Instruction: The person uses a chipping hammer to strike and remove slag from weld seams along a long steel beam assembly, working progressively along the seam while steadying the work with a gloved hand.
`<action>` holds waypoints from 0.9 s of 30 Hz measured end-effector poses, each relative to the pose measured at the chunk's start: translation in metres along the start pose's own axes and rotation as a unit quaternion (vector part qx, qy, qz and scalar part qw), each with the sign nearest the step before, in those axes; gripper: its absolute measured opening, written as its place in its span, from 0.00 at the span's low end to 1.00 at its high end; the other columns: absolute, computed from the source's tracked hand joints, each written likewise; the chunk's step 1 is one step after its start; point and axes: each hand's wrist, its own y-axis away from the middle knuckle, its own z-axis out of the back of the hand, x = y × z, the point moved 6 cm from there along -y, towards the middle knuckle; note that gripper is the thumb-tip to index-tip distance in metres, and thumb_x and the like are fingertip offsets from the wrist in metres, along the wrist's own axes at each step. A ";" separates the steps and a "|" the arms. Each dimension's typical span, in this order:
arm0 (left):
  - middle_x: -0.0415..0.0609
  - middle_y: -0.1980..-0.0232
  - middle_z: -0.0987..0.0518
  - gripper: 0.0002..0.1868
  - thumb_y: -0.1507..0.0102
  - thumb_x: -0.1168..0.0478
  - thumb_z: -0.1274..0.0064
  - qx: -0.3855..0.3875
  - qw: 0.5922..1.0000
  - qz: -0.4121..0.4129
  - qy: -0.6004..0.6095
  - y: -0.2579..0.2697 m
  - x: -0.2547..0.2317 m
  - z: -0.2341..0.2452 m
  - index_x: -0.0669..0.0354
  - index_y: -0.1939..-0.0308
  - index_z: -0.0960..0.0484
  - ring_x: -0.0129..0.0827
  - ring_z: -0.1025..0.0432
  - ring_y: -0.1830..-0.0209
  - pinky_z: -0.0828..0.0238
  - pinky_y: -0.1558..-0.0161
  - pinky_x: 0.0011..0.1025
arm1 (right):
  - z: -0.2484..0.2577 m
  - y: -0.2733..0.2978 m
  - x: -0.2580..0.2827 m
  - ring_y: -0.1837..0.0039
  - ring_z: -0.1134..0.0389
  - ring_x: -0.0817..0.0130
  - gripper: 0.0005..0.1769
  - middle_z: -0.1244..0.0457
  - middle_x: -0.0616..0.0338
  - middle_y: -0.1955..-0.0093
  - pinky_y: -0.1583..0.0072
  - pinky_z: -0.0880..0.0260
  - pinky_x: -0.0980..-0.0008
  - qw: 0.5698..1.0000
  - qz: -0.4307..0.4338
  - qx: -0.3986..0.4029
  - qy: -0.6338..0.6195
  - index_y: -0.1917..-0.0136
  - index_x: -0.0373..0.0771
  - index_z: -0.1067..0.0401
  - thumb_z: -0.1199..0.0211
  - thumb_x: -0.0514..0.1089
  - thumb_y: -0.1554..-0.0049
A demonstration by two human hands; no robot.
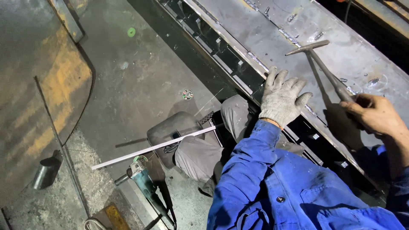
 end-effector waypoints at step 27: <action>0.46 0.38 0.19 0.23 0.35 0.45 0.45 -0.057 0.997 -0.035 0.032 0.006 -0.009 0.002 0.48 0.40 0.18 0.49 0.35 0.27 0.60 0.18 0.55 | 0.026 0.090 0.006 0.63 0.29 0.54 0.24 0.32 0.46 0.64 0.56 0.30 0.57 0.980 0.032 -0.193 -0.038 0.34 0.40 0.25 0.36 0.58 0.35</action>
